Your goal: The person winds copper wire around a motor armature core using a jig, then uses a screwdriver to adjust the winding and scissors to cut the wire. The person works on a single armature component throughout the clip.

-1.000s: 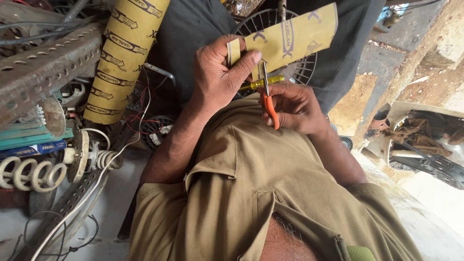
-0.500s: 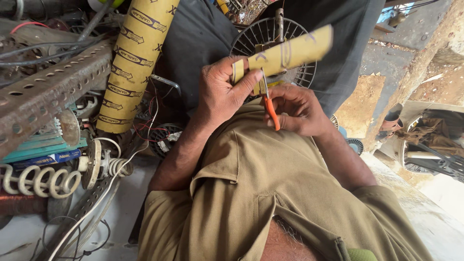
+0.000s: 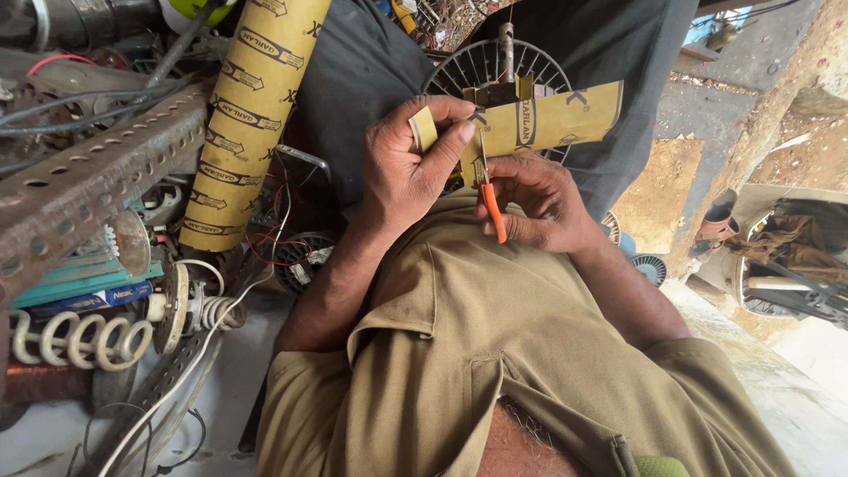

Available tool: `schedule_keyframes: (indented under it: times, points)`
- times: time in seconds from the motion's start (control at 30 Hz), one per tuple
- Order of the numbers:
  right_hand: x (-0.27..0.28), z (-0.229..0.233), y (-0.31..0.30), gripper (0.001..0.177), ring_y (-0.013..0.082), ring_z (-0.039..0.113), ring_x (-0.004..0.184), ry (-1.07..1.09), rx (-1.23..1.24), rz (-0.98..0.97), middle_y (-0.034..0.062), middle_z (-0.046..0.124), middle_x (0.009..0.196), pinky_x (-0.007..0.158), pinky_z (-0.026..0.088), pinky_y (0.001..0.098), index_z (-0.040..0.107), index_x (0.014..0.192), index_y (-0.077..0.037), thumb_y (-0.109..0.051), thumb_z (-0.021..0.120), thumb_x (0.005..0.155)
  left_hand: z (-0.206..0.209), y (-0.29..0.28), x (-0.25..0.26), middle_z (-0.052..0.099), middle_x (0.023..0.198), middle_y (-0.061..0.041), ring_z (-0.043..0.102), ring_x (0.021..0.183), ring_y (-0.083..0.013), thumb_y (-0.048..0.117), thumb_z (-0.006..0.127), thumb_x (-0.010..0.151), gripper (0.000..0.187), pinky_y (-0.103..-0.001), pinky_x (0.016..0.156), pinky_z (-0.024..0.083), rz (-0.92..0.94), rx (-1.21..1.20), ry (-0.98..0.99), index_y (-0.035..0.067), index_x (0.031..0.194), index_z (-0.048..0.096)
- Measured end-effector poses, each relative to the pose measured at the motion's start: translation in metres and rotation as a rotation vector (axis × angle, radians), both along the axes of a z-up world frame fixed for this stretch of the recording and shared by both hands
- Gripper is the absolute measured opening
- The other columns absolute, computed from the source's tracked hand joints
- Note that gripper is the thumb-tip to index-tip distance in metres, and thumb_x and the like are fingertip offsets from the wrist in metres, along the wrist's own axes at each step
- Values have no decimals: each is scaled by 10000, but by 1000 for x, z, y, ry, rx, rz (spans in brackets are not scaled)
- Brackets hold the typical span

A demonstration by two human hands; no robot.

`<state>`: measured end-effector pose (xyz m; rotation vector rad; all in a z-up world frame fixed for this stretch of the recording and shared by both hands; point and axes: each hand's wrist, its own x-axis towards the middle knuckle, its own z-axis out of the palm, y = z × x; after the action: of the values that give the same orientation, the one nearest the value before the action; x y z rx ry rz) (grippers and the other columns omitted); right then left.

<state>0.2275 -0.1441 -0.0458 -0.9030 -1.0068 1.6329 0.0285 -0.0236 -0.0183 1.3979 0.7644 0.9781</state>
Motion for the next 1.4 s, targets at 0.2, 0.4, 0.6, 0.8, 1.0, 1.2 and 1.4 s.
schedule_keyframes:
  times: [0.2,0.4,0.6,0.8,1.0,1.2,1.4]
  points:
    - [1,-5,-5,618,184,720,1077,21,-32,8,109,616,1241,943,608,315,545,1485,14,46,779,913,1,-2,0,766,973,-51,725,874,-71,6,753,997,121,-239,785,613,21,16,41,10,1111,713]
    - [-1,-4,-5,586,194,721,1063,31,-61,8,108,631,1225,916,626,326,535,1466,20,-1,770,930,0,-3,-1,775,995,-57,727,891,-76,5,765,983,119,-246,808,609,11,4,93,13,1093,720]
    - [-2,0,-3,558,185,715,1041,-32,-32,-4,90,605,1210,895,644,323,540,1445,31,-49,762,940,4,-11,1,767,990,-56,720,893,-73,12,765,986,120,-247,807,608,-15,-41,74,13,1097,720]
    - [-4,3,2,515,143,727,969,-252,129,-6,72,649,1129,867,637,296,586,1401,-4,-112,786,939,5,-8,5,671,916,33,652,806,-27,165,783,894,267,-197,716,570,-92,-230,-112,55,1086,634]
    - [-8,9,5,480,143,739,890,-384,122,2,85,707,1059,787,630,265,639,1334,0,-135,802,904,-13,-15,11,682,892,-2,641,732,-60,167,768,1055,134,-194,665,524,-120,50,74,67,1017,687]
    - [25,32,8,440,225,743,874,-839,264,161,147,690,1193,716,658,309,654,1262,-1,-73,758,840,-12,19,-4,622,812,13,556,614,-68,182,728,1000,152,-241,519,446,213,-341,-35,59,1042,649]
    - [54,53,-1,378,291,695,717,-1228,258,185,144,640,1051,602,584,398,652,1151,19,-160,729,827,-65,138,-19,669,818,-35,579,551,-101,214,750,984,229,-276,422,443,411,-45,157,0,1032,686]
